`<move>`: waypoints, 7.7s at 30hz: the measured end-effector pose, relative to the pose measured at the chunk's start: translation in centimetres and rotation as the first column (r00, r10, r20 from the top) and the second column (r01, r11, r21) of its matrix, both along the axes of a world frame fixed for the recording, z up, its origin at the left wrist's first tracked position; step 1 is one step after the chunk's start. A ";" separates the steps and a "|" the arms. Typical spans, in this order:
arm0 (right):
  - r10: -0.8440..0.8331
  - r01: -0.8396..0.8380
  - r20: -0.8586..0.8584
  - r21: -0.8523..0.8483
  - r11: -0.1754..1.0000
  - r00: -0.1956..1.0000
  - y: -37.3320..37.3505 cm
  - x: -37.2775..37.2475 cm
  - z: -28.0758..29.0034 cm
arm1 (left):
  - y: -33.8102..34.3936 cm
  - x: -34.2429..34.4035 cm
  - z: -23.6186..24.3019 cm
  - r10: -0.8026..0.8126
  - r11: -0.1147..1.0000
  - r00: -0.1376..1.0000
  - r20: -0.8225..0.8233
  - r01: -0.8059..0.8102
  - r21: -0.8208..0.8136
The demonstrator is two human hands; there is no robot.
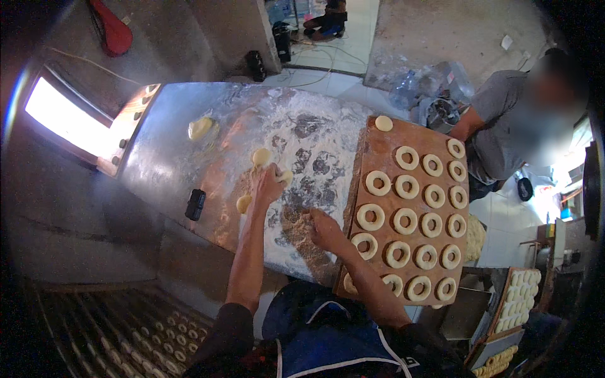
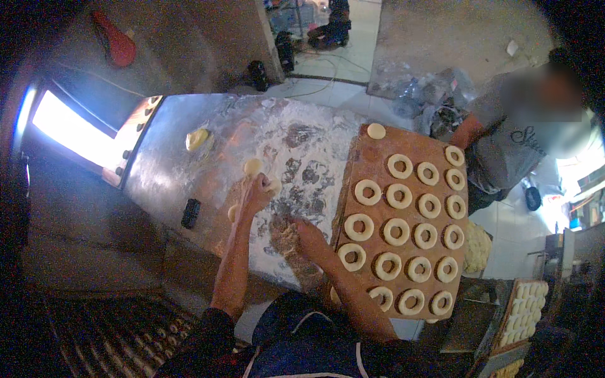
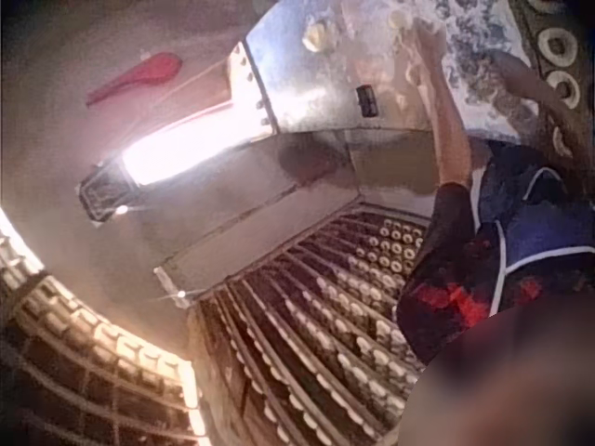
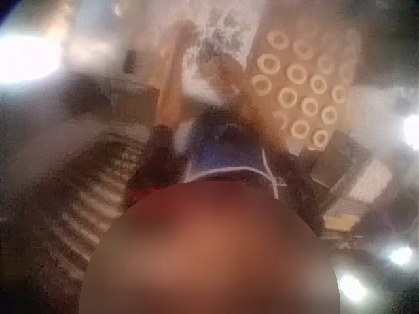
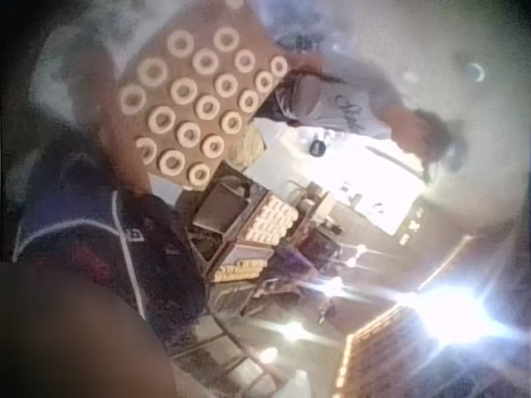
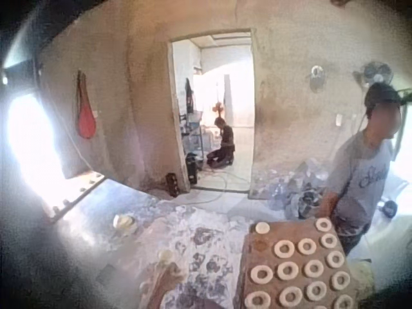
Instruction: The person shapes small round dough pieces into rings by hand, pressing a hole through the center and arranging them on a wooden board. The person repeatedly picks up dough, forms rings, and places them in rows on the board.
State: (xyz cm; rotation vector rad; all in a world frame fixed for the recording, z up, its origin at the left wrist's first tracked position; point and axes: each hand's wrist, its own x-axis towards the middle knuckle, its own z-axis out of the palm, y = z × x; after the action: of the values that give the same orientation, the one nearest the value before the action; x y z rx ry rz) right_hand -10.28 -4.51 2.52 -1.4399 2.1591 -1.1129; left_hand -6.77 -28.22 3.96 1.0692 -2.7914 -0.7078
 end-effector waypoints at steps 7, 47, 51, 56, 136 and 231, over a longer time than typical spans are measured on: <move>-0.204 0.274 0.483 -0.078 0.959 0.852 -4.4 -0.9 2.6 | 5.9 6.2 0.8 0.354 0.556 0.731 -0.583 0.337 0.760; -0.592 0.584 0.516 0.201 0.786 0.619 -3.4 7.6 5.6 | 10.3 8.1 -1.9 0.428 0.436 0.671 -0.606 0.434 0.788; -0.436 0.495 0.302 -0.154 0.855 0.848 -1.2 6.9 3.9 | 11.9 6.6 -3.2 0.520 0.635 0.468 -0.714 0.347 0.690; -0.647 0.614 0.167 0.212 0.760 0.743 0.9 5.6 3.7 | 13.1 5.7 -1.8 0.125 0.755 0.654 -0.746 0.425 0.499; -0.122 0.328 -0.675 0.186 0.926 0.728 -19.3 -10.5 -1.4 | 6.3 17.4 2.3 0.179 0.982 0.756 -0.630 -0.095 0.165; -0.619 0.793 0.526 -0.205 0.573 0.583 17.4 -35.5 4.1 | 27.8 -40.8 -6.6 0.427 0.387 0.584 -0.690 0.572 0.724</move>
State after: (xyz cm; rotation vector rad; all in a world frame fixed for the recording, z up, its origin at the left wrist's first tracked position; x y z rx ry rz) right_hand -45.79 12.89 6.66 -0.2512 2.2990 -2.0596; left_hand -47.60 -0.45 -2.64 0.3050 -1.4007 -2.2563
